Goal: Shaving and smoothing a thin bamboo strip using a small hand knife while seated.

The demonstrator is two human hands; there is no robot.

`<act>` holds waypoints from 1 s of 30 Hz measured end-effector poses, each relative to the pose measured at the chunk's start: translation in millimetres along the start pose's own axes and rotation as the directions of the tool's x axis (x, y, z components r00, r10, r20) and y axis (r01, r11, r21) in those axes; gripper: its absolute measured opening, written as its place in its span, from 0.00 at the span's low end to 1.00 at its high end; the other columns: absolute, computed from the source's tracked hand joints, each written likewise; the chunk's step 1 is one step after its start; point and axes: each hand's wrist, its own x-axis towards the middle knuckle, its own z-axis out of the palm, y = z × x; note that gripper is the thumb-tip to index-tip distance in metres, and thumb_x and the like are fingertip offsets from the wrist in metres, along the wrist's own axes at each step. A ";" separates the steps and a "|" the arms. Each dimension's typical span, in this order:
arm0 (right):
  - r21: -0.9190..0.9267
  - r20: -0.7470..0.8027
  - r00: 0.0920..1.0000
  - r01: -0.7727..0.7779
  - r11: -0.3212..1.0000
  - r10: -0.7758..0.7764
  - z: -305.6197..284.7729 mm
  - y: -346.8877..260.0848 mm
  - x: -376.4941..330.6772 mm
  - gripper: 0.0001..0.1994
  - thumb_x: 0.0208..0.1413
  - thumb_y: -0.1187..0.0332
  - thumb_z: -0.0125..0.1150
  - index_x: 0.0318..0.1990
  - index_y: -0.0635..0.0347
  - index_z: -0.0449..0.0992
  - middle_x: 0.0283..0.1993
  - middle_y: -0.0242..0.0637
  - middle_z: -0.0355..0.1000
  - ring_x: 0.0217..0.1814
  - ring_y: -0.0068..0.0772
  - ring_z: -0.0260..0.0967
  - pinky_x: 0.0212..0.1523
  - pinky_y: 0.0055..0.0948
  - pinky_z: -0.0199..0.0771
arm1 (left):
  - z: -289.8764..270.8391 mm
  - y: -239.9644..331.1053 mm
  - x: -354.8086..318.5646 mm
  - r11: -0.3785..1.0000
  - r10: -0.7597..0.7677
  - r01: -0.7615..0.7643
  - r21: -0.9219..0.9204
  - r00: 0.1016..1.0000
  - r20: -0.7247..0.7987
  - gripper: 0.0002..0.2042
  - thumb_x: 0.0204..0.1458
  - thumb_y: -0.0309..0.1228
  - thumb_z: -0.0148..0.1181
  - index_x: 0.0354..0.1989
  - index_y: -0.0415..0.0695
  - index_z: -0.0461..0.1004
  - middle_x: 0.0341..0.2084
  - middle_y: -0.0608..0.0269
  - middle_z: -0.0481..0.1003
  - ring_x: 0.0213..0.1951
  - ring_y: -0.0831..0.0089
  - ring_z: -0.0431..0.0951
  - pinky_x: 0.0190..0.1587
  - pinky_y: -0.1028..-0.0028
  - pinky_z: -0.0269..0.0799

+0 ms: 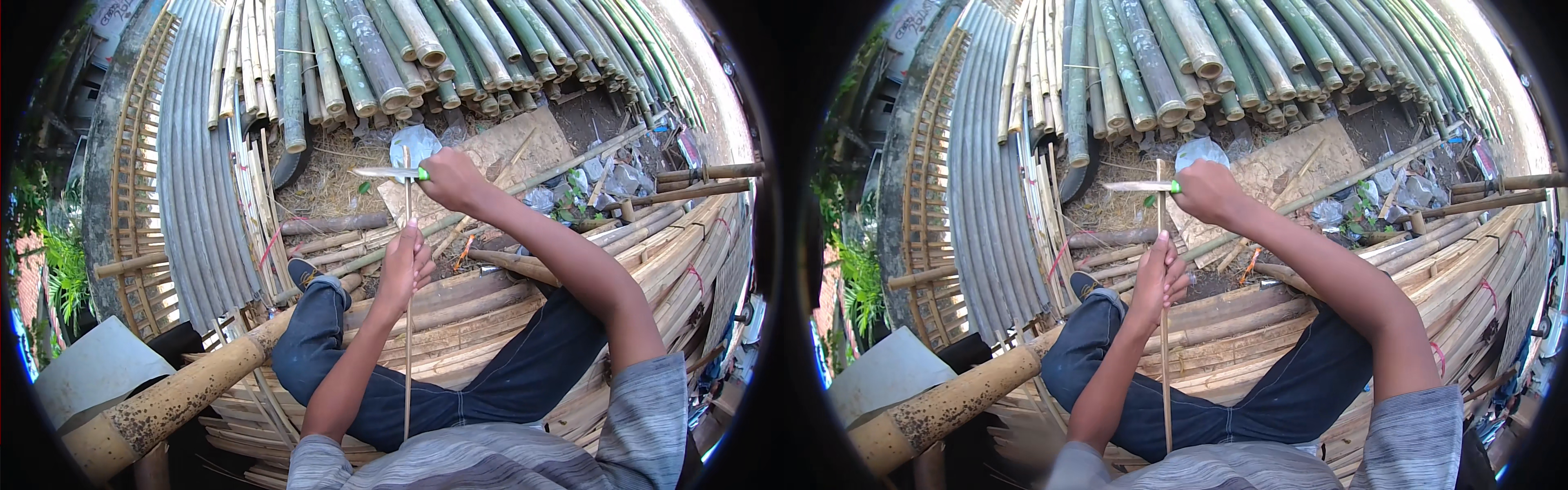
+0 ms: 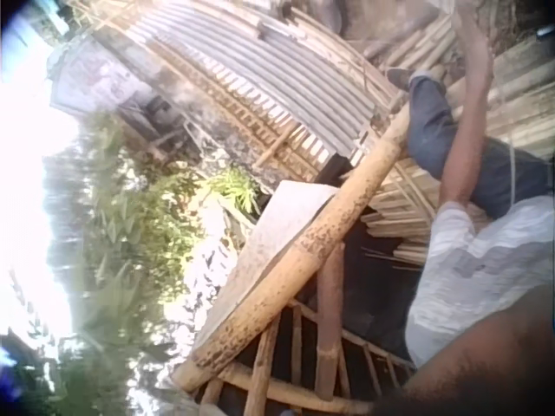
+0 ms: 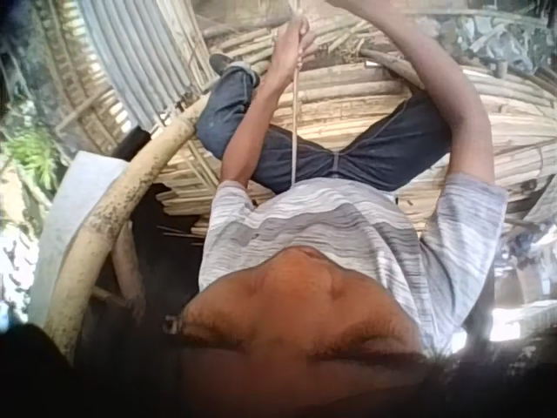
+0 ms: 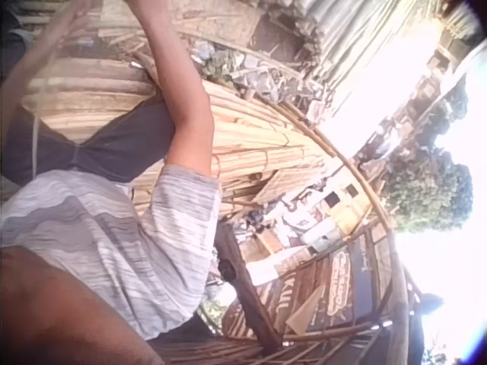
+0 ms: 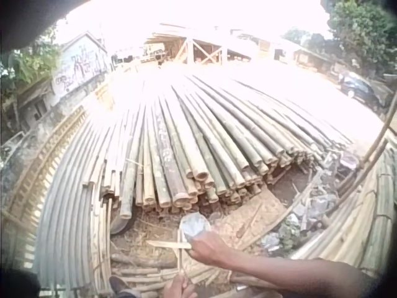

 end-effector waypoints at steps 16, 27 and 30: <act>0.060 0.025 0.997 0.065 0.996 -0.067 -2.8 1.2 2.5 0.11 0.42 0.64 0.55 0.19 0.63 0.76 0.21 0.53 0.71 0.27 0.56 0.72 0.30 0.48 0.72 | 0.7 0.0 6.6 1.000 -0.013 0.014 0.016 0.998 -0.061 0.19 0.63 0.48 0.37 0.24 0.49 0.54 0.07 0.74 0.49 0.07 0.84 0.47 0.06 0.84 0.42; -0.097 0.267 0.958 0.133 0.986 -0.103 17.6 -11.1 -7.9 0.11 0.43 0.63 0.56 0.23 0.63 0.76 0.27 0.50 0.74 0.31 0.51 0.75 0.31 0.45 0.74 | 16.2 -3.0 8.7 0.998 0.050 -0.056 0.028 0.982 0.181 0.18 0.63 0.48 0.38 0.26 0.48 0.56 0.07 0.73 0.51 0.06 0.83 0.48 0.07 0.83 0.45; 0.032 0.207 0.946 -0.261 0.965 0.249 7.8 11.4 -4.4 0.18 0.50 0.55 0.56 0.25 0.63 0.77 0.28 0.51 0.74 0.34 0.53 0.74 0.32 0.46 0.72 | 9.6 14.8 18.6 0.991 0.086 -0.064 -0.114 0.975 0.204 0.17 0.64 0.46 0.38 0.26 0.47 0.57 0.07 0.72 0.52 0.07 0.83 0.50 0.07 0.83 0.45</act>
